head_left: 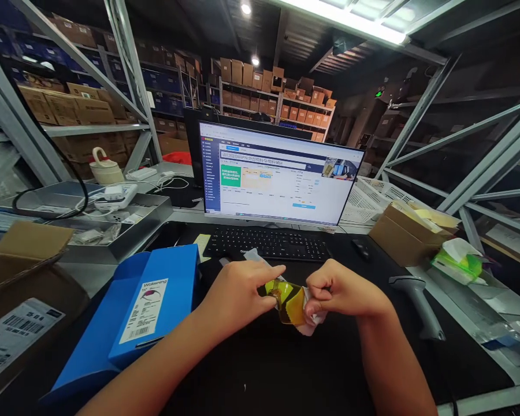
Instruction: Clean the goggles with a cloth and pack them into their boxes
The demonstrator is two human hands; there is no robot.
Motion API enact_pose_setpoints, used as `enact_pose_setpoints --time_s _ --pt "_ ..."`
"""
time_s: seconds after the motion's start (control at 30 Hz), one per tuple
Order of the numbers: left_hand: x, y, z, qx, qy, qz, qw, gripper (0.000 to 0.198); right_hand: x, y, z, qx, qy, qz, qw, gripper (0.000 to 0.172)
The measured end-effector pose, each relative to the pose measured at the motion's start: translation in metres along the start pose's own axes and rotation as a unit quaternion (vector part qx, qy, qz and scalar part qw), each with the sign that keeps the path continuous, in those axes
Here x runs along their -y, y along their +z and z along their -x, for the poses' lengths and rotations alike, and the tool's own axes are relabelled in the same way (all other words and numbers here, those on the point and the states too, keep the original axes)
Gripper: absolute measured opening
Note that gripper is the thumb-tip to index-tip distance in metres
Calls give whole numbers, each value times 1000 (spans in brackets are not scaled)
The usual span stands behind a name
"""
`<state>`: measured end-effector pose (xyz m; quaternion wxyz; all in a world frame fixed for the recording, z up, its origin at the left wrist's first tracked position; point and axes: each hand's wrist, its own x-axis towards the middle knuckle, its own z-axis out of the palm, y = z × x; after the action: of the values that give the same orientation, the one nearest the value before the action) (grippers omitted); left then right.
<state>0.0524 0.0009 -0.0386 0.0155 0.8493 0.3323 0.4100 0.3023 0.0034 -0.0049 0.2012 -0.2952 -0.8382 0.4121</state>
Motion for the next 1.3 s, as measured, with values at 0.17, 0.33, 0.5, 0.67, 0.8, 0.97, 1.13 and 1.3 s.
enact_pose_setpoints --time_s 0.17,0.33,0.5,0.67,0.8,0.97,1.13,1.3 --pt "0 11 5 43 53 -57 996 29 8 28 -16 -65 2 100 993 48" --pt "0 17 3 72 56 -70 993 8 9 36 -26 -81 40 75 993 41" --pt "2 7 0 33 45 -36 998 40 -6 -4 -13 60 27 -75 995 53" --pt "-3 11 2 40 63 -64 995 38 -1 1 -15 60 42 -36 997 51" --pt "-6 21 3 54 69 -110 990 18 9 33 -28 -91 47 116 988 42" --pt "-4 14 1 15 59 -74 995 23 3 17 -21 -39 39 35 998 49" --pt "-2 0 -2 -3 4 -29 1000 39 -7 -14 -5 50 -6 -53 997 59" --pt "0 -6 -4 -11 -52 -2 999 38 -13 -19 -3 -123 10 -121 985 63"
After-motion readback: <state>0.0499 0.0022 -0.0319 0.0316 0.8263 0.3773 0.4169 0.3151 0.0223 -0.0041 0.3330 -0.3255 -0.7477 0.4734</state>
